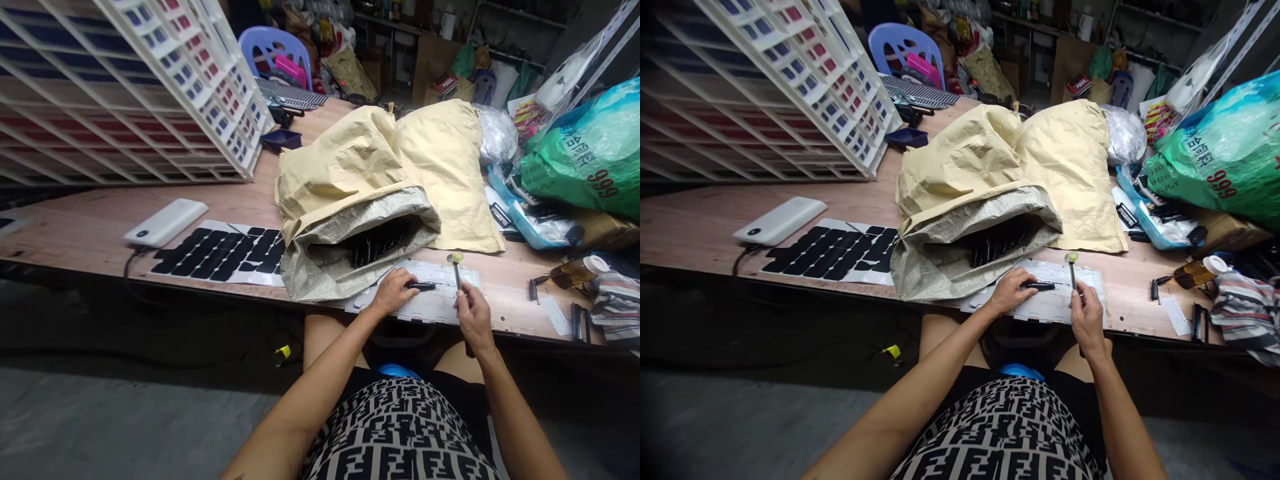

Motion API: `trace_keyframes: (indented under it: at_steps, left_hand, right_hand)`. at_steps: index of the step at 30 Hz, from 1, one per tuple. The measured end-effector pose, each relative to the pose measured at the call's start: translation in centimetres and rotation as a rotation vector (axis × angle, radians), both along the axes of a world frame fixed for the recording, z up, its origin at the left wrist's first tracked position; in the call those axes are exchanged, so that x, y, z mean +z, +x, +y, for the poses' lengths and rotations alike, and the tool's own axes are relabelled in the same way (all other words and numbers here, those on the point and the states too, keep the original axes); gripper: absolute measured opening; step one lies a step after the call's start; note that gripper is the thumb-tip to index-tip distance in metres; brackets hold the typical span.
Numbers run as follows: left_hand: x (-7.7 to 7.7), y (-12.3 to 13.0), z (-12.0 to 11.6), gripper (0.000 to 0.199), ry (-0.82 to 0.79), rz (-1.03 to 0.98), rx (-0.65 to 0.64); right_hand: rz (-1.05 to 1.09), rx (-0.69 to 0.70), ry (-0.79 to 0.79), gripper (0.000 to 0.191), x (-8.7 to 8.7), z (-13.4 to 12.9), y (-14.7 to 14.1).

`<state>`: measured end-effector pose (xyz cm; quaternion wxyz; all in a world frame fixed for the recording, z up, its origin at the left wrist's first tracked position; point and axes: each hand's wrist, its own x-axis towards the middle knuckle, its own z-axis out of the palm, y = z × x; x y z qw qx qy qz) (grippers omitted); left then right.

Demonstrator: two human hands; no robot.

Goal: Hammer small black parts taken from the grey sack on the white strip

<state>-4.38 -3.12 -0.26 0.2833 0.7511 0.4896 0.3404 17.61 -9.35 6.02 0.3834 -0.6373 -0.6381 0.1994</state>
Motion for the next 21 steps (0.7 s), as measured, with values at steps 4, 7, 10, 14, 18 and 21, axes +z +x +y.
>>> trace_keyframes:
  at_steps: [4, 7, 10, 14, 18, 21]
  left_hand:
    - [0.1, 0.1, 0.0, 0.016, -0.016, 0.0, 0.012]
    - [0.3, 0.1, -0.1, 0.016, -0.015, 0.004, 0.007]
    - [0.5, 0.2, -0.1, 0.016, -0.013, 0.011, 0.015]
    - [0.6, 0.2, -0.1, 0.016, -0.021, 0.012, 0.024]
    - [0.5, 0.2, 0.0, 0.016, -0.022, 0.019, 0.013]
    - [0.5, 0.2, 0.1, 0.016, -0.026, 0.024, 0.022]
  right_hand:
    - [0.04, 0.117, -0.015, 0.04, 0.1, -3.2, -1.5]
    - [0.004, 0.135, -0.002, 0.039, 0.1, -4.0, -2.1]
    - [-0.039, 0.16, 0.012, 0.039, -0.2, -4.1, -2.1]
    - [-0.07, 0.201, -0.006, 0.037, -0.5, -3.9, -2.2]
    - [-0.068, 0.185, 0.032, 0.038, -0.1, -3.8, -3.2]
    - [-0.073, 0.239, 0.023, 0.038, 0.0, -3.9, -3.9]
